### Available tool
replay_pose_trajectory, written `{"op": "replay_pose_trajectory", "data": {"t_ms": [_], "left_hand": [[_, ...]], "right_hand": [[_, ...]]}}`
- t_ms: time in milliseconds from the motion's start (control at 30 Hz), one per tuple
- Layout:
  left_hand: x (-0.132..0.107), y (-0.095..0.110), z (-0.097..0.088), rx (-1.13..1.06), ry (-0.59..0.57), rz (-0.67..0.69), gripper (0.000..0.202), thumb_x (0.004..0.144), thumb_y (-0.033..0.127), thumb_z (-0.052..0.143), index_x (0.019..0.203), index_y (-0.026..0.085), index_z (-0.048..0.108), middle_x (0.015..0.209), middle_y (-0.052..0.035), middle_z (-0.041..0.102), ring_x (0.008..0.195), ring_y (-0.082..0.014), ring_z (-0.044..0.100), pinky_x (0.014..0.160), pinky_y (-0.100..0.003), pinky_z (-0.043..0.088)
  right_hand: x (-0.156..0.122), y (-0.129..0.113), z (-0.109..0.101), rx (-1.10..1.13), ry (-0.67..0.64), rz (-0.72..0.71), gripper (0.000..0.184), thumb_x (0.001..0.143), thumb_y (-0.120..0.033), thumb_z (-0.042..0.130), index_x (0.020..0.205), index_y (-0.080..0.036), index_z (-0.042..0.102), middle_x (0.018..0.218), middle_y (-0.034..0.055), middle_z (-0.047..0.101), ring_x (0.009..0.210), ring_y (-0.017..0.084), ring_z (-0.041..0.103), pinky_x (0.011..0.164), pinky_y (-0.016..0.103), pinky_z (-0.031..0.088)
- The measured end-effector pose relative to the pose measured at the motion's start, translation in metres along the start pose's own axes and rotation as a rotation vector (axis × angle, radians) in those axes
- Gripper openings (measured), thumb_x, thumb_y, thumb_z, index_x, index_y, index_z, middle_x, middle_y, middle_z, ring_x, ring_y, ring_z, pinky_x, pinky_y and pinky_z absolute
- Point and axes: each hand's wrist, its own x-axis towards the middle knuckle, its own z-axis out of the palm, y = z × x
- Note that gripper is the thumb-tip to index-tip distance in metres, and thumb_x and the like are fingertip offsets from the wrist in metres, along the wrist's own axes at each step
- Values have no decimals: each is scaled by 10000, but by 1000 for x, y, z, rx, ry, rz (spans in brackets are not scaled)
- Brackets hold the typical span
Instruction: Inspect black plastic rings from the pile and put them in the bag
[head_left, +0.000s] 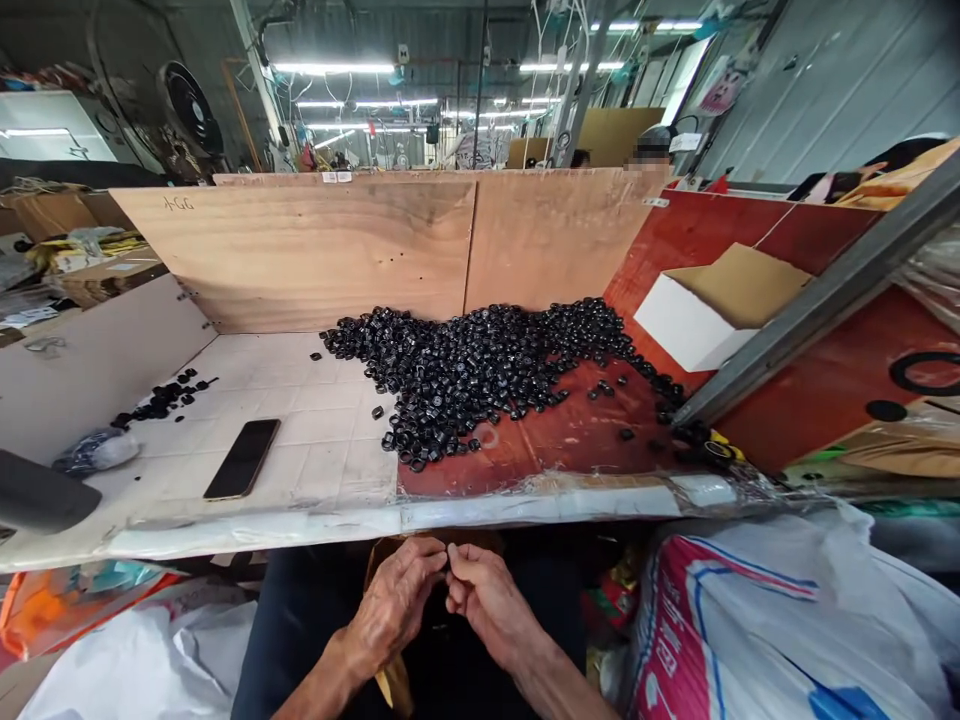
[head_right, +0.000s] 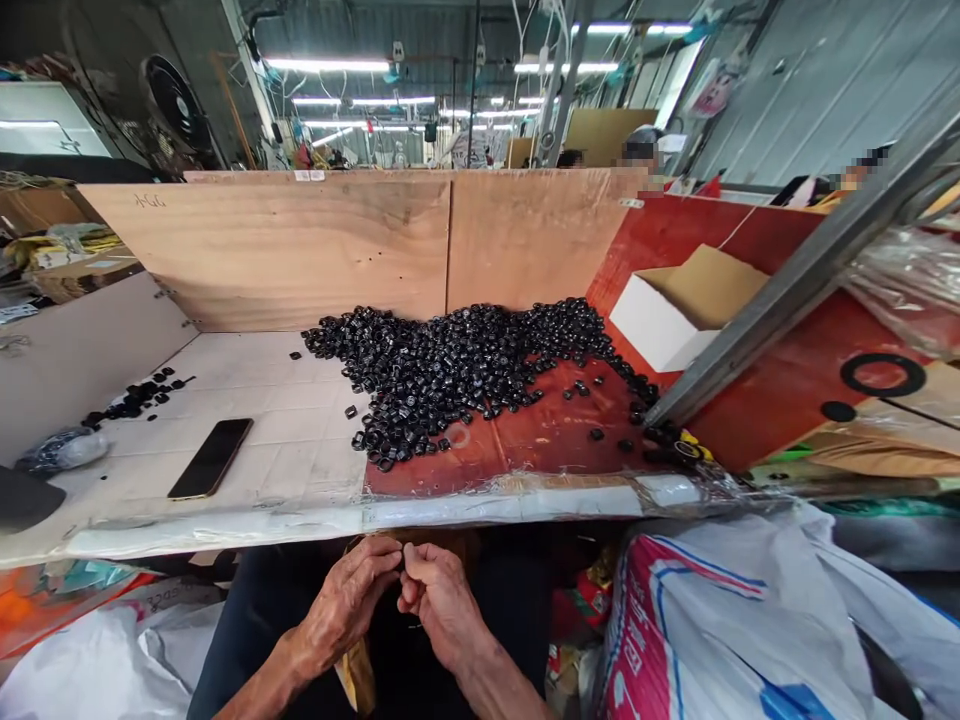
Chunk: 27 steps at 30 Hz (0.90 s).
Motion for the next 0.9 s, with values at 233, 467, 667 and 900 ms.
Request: {"op": "replay_pose_trajectory", "data": {"t_ms": [233, 467, 667, 900], "left_hand": [[32, 9, -39, 18, -300, -106, 152, 967, 226, 637, 1118, 231, 662, 1089, -74, 708, 961, -206, 705, 843, -304, 593], [92, -49, -19, 386, 59, -490, 204, 894, 238, 681, 1090, 185, 664, 977, -63, 684, 822, -227, 703, 784, -360, 574], [98, -59, -1, 502, 74, -499, 127, 933, 255, 594, 998, 209, 693, 1007, -75, 665, 834, -237, 717, 758, -343, 577], [78, -108, 4, 376, 174, -272, 174, 921, 323, 588, 773, 269, 663, 826, -20, 698, 653, -193, 732, 601, -270, 592]], "right_hand": [[9, -26, -17, -892, 112, -392, 283, 891, -434, 611, 718, -210, 608, 633, 24, 580, 578, 178, 551, 607, 312, 470], [95, -97, -45, -1300, 418, -921, 392, 787, -76, 573, 1165, -144, 652, 1139, 164, 637, 966, 272, 662, 876, 396, 547], [119, -98, -47, -1341, 262, -981, 344, 806, -13, 541, 1068, -195, 669, 1057, 98, 674, 1020, 249, 661, 912, 357, 534], [132, -69, -49, -1261, 381, -1107, 394, 682, -33, 626, 1013, -244, 661, 1037, 83, 668, 958, 283, 673, 852, 375, 550]]}}
